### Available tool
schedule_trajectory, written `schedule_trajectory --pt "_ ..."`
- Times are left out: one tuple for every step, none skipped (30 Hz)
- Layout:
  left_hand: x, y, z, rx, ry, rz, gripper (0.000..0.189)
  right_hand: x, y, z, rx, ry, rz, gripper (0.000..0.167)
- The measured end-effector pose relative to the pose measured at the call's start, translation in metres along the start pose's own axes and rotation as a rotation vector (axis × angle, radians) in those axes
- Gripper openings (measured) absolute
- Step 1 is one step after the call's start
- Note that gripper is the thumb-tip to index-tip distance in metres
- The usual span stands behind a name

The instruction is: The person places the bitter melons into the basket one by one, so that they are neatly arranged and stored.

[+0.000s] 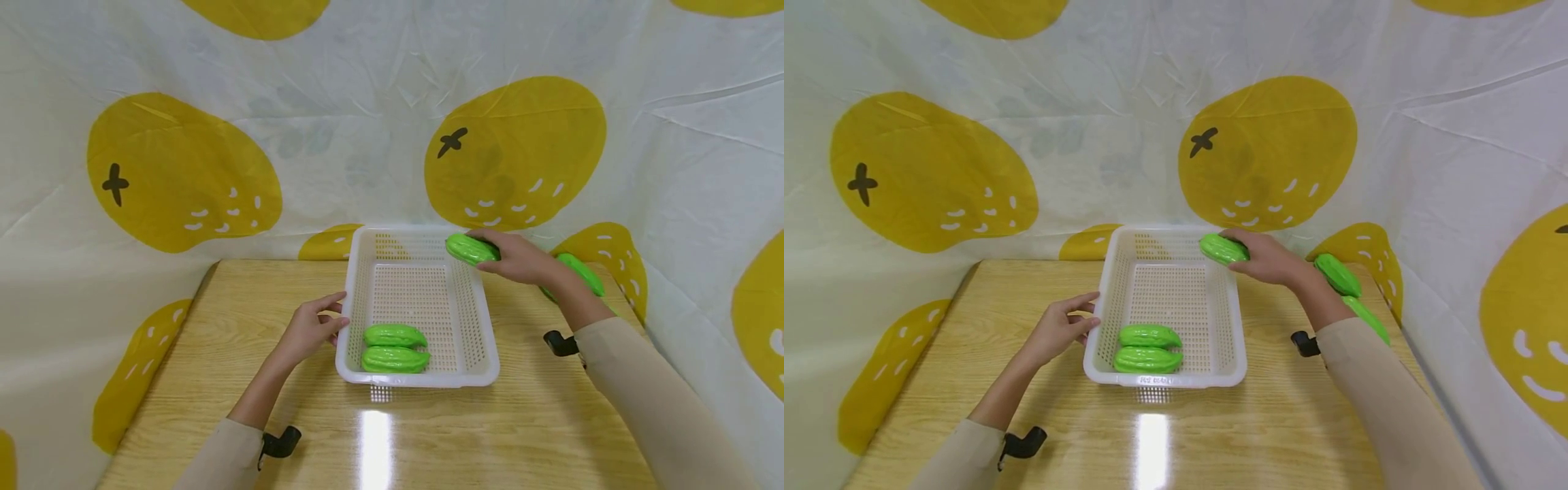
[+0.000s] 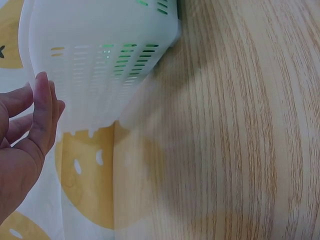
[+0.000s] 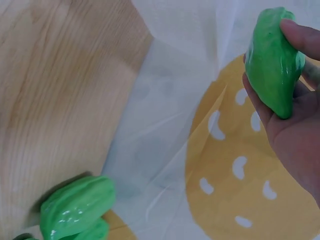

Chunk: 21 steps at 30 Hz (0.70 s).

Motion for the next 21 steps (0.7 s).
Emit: schedule_trajectory --pt "0.000 0.000 0.000 0.000 0.000 0.001 0.059 -0.001 0.003 0.003 0.018 -0.003 0.016 0.061" --pt "0.001 0.000 0.000 -0.001 -0.001 0.001 0.059 -0.002 0.006 0.006 0.031 -0.004 0.029 0.059" --pt "0.001 0.000 0.000 -0.002 -0.001 0.001 0.060 -0.003 0.009 0.009 0.045 -0.006 0.039 0.058" --pt "0.001 0.000 -0.001 -0.003 -0.001 0.000 0.060 -0.004 0.012 0.012 0.061 -0.005 0.053 0.057" --pt "0.001 0.000 -0.001 -0.006 0.000 0.000 0.060 -0.004 0.015 0.015 0.073 -0.001 0.065 0.056" --pt "0.001 0.000 -0.001 -0.008 0.001 -0.001 0.060 -0.005 0.018 0.017 0.082 -0.001 0.077 0.055" --pt "0.001 0.000 -0.002 -0.010 0.003 -0.002 0.060 -0.007 0.021 0.019 0.085 0.006 0.091 0.055" --pt "0.001 0.000 -0.002 -0.011 0.004 -0.003 0.060 -0.008 0.023 0.021 0.088 0.012 0.104 0.055" --pt "0.001 0.000 -0.002 -0.012 0.005 -0.003 0.059 -0.009 0.026 0.022 0.089 0.014 0.117 0.055" --pt "0.001 0.000 -0.002 -0.011 0.003 -0.003 0.059 -0.010 0.029 0.024 0.088 0.018 0.130 0.055" --pt "0.001 0.000 -0.002 -0.009 0.001 -0.002 0.059 -0.012 0.031 0.025 0.085 0.012 0.142 0.055" --pt "0.001 0.000 -0.002 -0.006 -0.003 -0.002 0.059 -0.013 0.033 0.026 0.087 0.005 0.151 0.055" --pt "0.000 0.000 -0.001 -0.003 -0.006 -0.001 0.059 -0.014 0.035 0.028 0.084 0.001 0.162 0.055" --pt "0.000 0.000 -0.001 -0.001 -0.008 -0.001 0.059 -0.016 0.037 0.029 0.083 -0.011 0.173 0.056" --pt "0.000 0.000 -0.001 0.002 -0.010 -0.001 0.059 -0.017 0.039 0.030 0.082 -0.024 0.183 0.056" --pt "0.000 0.000 -0.001 0.006 -0.012 -0.002 0.059 -0.019 0.041 0.032 0.085 -0.032 0.193 0.057" --pt "-0.001 0.000 -0.001 0.008 -0.011 -0.003 0.059 -0.021 0.043 0.033 0.087 -0.039 0.203 0.057" --pt "-0.001 0.001 -0.001 0.009 -0.009 -0.004 0.059 -0.023 0.045 0.035 0.094 -0.041 0.213 0.057" --pt "-0.001 0.001 0.000 0.011 -0.006 -0.005 0.059 -0.025 0.047 0.036 0.096 -0.043 0.223 0.058" --pt "-0.001 0.001 0.000 0.011 -0.008 -0.005 0.059 -0.027 0.049 0.037 0.099 -0.044 0.234 0.058" --pt "-0.001 0.001 0.000 0.011 -0.009 -0.004 0.059 -0.029 0.052 0.038 0.103 -0.037 0.245 0.057"
Point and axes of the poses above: each hand's wrist, its own y-axis towards the middle knuckle, its own x-axis out of the back of the hand, z = x × y, the point moved 6 cm from there along y, towards the middle knuckle, and after that the axes turned 3 degrees about z, right-handed, at the moved point
